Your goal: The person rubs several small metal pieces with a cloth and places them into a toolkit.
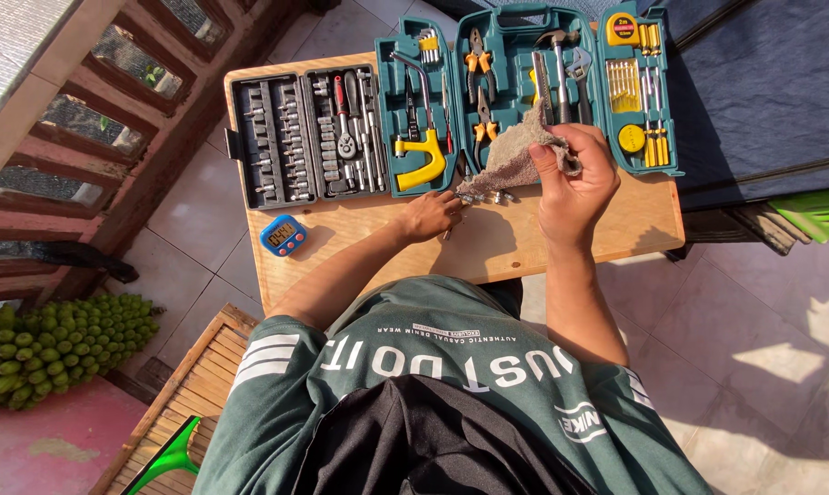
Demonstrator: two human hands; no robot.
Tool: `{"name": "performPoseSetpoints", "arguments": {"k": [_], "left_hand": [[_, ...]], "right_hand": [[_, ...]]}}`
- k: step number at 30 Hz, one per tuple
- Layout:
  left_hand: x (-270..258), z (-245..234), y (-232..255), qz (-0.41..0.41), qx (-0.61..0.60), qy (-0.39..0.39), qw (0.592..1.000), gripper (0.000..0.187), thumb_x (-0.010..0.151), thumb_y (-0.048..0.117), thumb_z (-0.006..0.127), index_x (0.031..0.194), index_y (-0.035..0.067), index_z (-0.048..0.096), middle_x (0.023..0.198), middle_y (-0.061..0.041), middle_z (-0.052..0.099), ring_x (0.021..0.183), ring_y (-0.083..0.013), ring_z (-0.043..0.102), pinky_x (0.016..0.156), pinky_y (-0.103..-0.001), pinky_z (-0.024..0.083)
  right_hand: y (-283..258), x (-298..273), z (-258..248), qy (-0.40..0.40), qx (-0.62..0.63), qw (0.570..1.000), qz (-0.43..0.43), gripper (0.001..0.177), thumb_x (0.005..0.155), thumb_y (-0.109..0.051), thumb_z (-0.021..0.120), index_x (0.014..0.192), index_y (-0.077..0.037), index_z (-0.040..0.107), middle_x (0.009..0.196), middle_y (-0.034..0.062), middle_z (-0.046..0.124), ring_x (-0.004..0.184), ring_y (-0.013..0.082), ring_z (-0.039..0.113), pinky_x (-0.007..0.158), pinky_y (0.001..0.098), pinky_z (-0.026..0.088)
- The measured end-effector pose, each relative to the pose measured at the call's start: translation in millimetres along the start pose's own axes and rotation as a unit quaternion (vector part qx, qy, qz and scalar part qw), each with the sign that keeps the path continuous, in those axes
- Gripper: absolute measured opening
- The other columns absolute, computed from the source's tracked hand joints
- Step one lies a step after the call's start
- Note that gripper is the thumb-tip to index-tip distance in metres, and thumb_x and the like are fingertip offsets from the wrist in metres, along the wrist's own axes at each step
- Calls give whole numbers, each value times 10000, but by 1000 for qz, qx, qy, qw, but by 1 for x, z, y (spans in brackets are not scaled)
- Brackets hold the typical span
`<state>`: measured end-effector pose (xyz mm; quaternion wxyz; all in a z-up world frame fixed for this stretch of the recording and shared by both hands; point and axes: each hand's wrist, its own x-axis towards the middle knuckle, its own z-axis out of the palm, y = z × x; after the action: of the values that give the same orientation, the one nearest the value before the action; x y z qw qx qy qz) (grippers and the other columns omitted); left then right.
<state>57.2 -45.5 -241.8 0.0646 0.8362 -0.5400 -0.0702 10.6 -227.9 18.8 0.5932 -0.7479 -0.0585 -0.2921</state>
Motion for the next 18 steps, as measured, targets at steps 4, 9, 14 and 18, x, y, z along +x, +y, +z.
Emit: {"name": "performPoseSetpoints", "arguments": {"k": [4,9,14,18], "left_hand": [[-4,16,-4,-16,-12,28,999,317,1016,220,527,1292,119,647,1235,-52,546,1163,-220,529,924,-385,532],[-3,24,-10,-93,-146,-24,985,446,1111,326,300,1479,144,478,1220,-78,515,1075,-235,551,898,-396,531],[-8,-2,-7,-199,-360,-16,911,426,1130,391,306,1402,101,461,1237,-138,527,1012,-301,612,954,-489,477],[-14,-31,-14,-140,-201,247,938,207,1117,170,481,1277,57,549,1205,-152,598,998,-332,645,846,-426,556]], "right_hand": [[1,2,1,-2,-6,1000,-11,202,995,21,805,1148,54,679,1119,63,655,968,111,624,876,244,520],[5,3,5,-13,-18,1000,-14,196,990,24,810,1138,53,686,1108,63,658,943,105,601,849,239,509],[7,4,7,-21,-3,1000,-7,201,992,15,799,1154,44,684,1113,48,656,948,99,620,851,235,524],[12,3,11,-20,22,999,14,205,996,9,788,1167,43,680,1136,39,640,961,91,608,865,232,521]]}}
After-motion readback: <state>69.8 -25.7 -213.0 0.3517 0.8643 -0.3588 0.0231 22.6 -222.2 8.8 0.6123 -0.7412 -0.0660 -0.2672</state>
